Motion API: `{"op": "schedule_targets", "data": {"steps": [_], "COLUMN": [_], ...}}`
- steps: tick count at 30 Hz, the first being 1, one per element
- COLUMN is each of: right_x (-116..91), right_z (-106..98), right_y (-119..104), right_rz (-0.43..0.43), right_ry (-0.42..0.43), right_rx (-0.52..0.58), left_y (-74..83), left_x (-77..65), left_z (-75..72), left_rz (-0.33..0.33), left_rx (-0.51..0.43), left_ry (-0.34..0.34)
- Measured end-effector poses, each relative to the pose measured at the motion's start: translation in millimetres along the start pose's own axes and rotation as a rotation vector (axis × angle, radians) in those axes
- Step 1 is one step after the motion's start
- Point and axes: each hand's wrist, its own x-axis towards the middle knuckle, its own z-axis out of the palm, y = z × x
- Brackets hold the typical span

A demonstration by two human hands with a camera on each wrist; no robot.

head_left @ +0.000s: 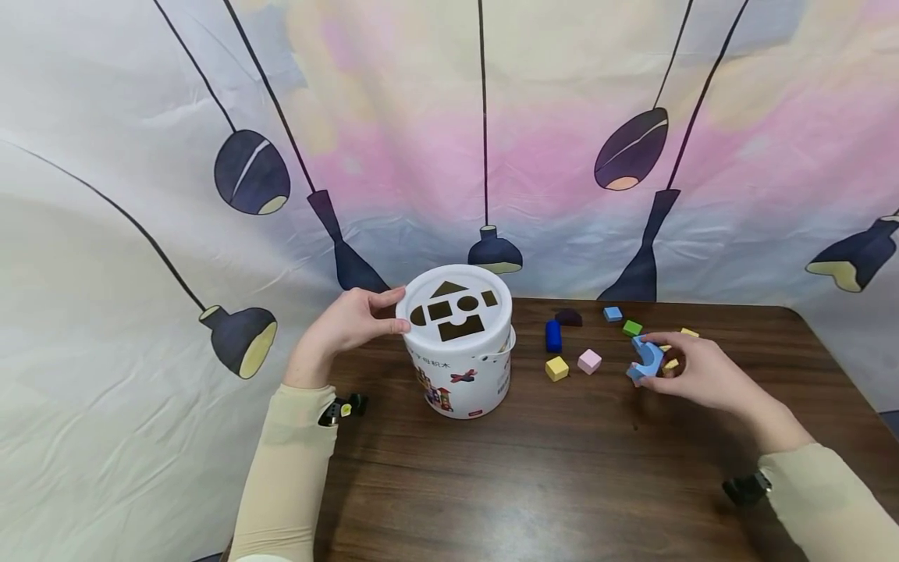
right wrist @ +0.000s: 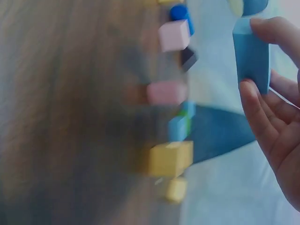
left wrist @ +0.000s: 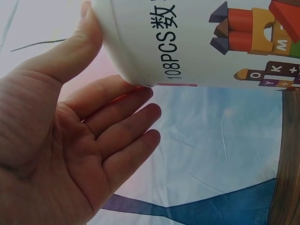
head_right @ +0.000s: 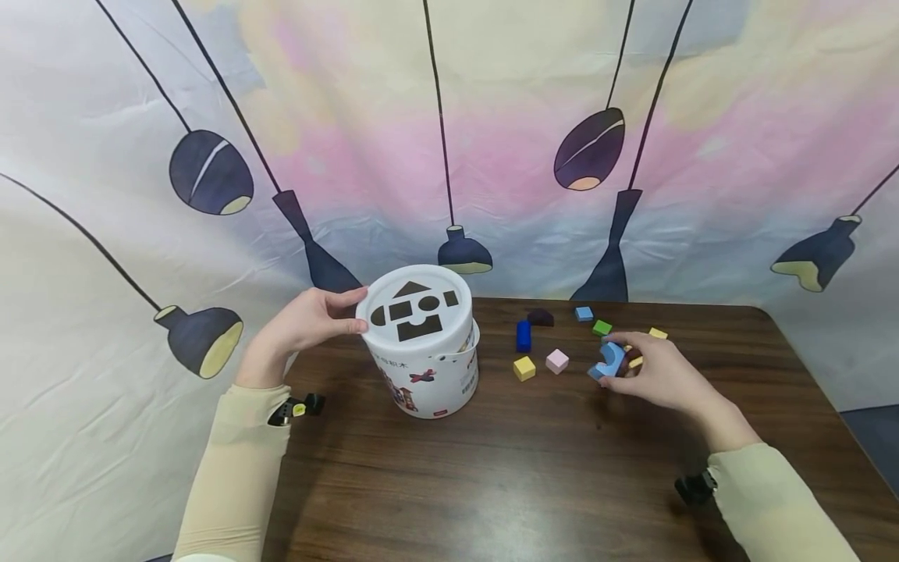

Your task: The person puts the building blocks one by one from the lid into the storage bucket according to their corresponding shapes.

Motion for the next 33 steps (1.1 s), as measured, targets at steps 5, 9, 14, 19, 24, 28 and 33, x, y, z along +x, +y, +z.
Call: {"op": "schedule_targets", "data": {"steps": [5,9,14,19,24,28,33], "right_x": [12,21,35,56,81,95,102], "right_z": [-10,-21,-28,-20,-7,2,13], "right_y": [-36,-72,-120,-156,-182,-199,-211], "right_rz": [-0.069,-0.101,-0.194,-0.292,-0.273,-0.254,-0.244], "right_ry": [0.023,0.031,0.059,0.093,0.071,0.043,0.022], "right_rx": [0.012,0.010,0.046,0.098,0.141,0.184,0.173], "left_y": [0.6,1.2,1.4,1.5,1.2,-0.4,-0.6], "left_x": [0.9,1.7,0.3,-1.5,-1.9,-1.3,-2.5], "left_z": [1.3,1.9,1.2,0.3,0.1,1.5,1.8], "left_rz": [0.000,0.004,-0.006,-0.013,-0.008,-0.003,-0.006], "left_rx": [-0.008,-0.010,-0.016,-0.015,-0.021,-0.022,-0.031], "left_ry": [0.002,0.002,0.003,0.006,0.010,0.005,0.010]}}
